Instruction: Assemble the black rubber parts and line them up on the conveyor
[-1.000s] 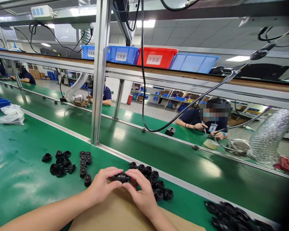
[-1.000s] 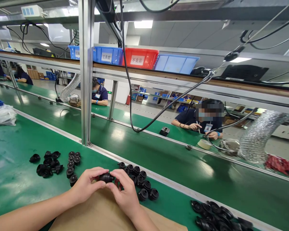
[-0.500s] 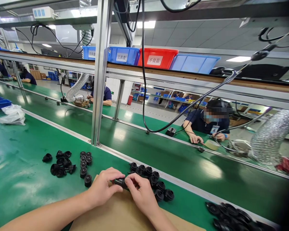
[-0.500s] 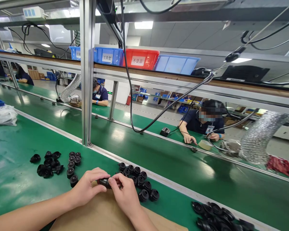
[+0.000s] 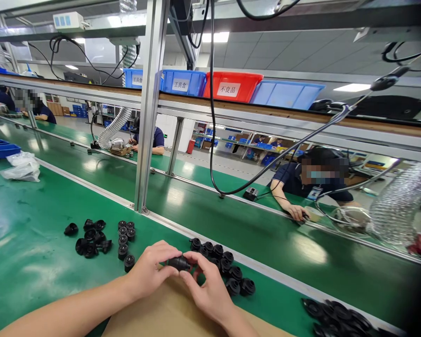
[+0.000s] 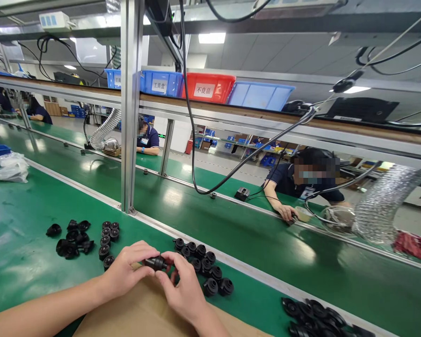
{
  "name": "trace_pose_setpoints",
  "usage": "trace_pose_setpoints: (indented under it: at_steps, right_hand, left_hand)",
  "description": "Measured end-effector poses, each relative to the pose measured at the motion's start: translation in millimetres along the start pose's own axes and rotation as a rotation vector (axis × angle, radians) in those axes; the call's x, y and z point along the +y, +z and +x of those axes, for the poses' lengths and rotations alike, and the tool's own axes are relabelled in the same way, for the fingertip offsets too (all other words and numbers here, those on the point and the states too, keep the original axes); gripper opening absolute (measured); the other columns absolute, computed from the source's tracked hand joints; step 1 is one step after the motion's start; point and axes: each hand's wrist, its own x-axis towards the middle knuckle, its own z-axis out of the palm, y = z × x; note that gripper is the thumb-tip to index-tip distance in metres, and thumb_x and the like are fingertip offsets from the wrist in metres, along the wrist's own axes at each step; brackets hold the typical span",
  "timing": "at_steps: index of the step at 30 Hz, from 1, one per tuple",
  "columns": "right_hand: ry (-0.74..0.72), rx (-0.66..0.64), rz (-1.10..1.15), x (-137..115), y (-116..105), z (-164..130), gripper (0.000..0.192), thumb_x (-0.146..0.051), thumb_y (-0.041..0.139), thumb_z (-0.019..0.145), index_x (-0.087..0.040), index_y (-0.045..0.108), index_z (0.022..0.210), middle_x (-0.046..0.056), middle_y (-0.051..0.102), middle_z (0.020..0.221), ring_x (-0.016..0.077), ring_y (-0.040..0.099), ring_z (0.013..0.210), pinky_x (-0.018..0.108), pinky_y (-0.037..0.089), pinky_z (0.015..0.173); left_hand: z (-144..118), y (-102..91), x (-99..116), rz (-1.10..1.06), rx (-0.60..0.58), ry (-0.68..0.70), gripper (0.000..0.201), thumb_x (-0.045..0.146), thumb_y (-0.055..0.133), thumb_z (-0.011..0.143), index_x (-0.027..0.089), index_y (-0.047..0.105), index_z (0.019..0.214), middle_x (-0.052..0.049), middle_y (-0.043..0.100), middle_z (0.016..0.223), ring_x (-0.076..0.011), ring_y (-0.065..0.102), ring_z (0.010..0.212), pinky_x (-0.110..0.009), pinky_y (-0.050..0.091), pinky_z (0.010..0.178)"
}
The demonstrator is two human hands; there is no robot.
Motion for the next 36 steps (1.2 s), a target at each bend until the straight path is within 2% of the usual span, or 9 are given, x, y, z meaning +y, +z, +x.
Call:
trace_pose_setpoints:
  at_steps: [3,8,11,16,19,23,25,31,36]
  right_hand:
    - [0.043,0.026,0.056,-3,4,0,0.02,-0.03,0.067,0.1,-0.027,0.071,0.119,0.004,0.073,0.109,0.0224,0.068,0.09,0.029,0.055,0.069]
    - [-0.233,0.061,-0.068,0,1,3,0.022,-0.024,0.062,0.107,-0.028,0.067,0.127,0.005,0.073,0.108,0.0232,0.065,0.089,0.035,0.053,0.079]
    - [-0.331,0.045,-0.1,2,-3,4,0.022,-0.029,0.064,0.108,-0.027,0.066,0.13,0.006,0.073,0.108,0.0245,0.064,0.091,0.037,0.052,0.082]
    - [0.318,-0.016,0.215,-1,10,6,0.05,-0.066,0.058,0.105,-0.018,0.07,0.096,0.006,0.068,0.081,0.0201,0.06,0.068,0.031,0.048,0.063]
    - [0.534,-0.056,0.339,-1,11,7,0.072,-0.083,0.045,0.101,-0.015,0.069,0.095,0.004,0.061,0.065,0.018,0.054,0.055,0.028,0.042,0.052]
    - [0.173,-0.036,0.019,-4,-3,5,0.056,-0.064,0.05,0.108,-0.02,0.067,0.137,0.012,0.073,0.107,0.0262,0.067,0.088,0.037,0.055,0.077]
    - [0.097,-0.076,-0.026,-6,-7,4,0.049,-0.058,0.055,0.107,-0.022,0.068,0.137,0.013,0.072,0.12,0.0287,0.068,0.097,0.039,0.055,0.083]
    - [0.407,-0.034,0.251,-10,6,6,0.046,-0.064,0.065,0.1,-0.019,0.073,0.108,0.009,0.072,0.093,0.0255,0.067,0.078,0.032,0.054,0.061]
    - [-0.074,0.01,-0.024,-13,-3,5,0.016,-0.032,0.061,0.107,-0.026,0.072,0.117,0.008,0.073,0.111,0.0274,0.067,0.1,0.04,0.055,0.087]
  left_hand:
    - [-1,1.0,2,0.045,0.012,0.101,0.036,0.007,0.064,0.095,0.026,0.076,0.123,-0.002,0.076,0.111,-0.0208,0.061,0.097,-0.033,0.048,0.091]
    - [2,1.7,9,-0.073,0.007,-0.274,0.029,0.013,0.081,0.085,0.028,0.082,0.11,0.0,0.078,0.101,-0.0209,0.065,0.093,-0.028,0.049,0.082]
    - [3,2.1,8,-0.103,-0.005,-0.287,0.032,0.012,0.081,0.083,0.027,0.082,0.111,-0.001,0.078,0.102,-0.0215,0.066,0.093,-0.029,0.049,0.082]
    - [1,1.3,5,0.071,-0.011,0.082,0.029,0.01,0.069,0.093,0.024,0.079,0.116,-0.004,0.077,0.106,-0.022,0.062,0.092,-0.033,0.049,0.086]
    - [3,-0.3,5,0.037,-0.008,-0.046,0.025,0.014,0.071,0.09,0.023,0.08,0.112,-0.005,0.077,0.103,-0.0228,0.064,0.092,-0.033,0.051,0.087]
    - [6,-1.7,3,-0.161,0.004,-0.397,0.033,0.019,0.074,0.083,0.021,0.081,0.115,-0.005,0.078,0.106,-0.0245,0.069,0.096,-0.031,0.054,0.085]
    - [6,-1.5,2,-0.154,-0.022,-0.338,0.031,0.018,0.074,0.084,0.023,0.081,0.115,-0.004,0.078,0.107,-0.0244,0.068,0.098,-0.031,0.053,0.087]
    - [0,1.5,1,0.039,0.024,-0.039,0.032,0.012,0.074,0.088,0.025,0.08,0.116,-0.003,0.078,0.107,-0.023,0.063,0.095,-0.033,0.05,0.089]
    - [4,0.5,7,-0.128,-0.018,-0.377,0.029,0.021,0.075,0.084,0.022,0.083,0.112,-0.003,0.078,0.097,-0.0234,0.067,0.09,-0.029,0.052,0.08]
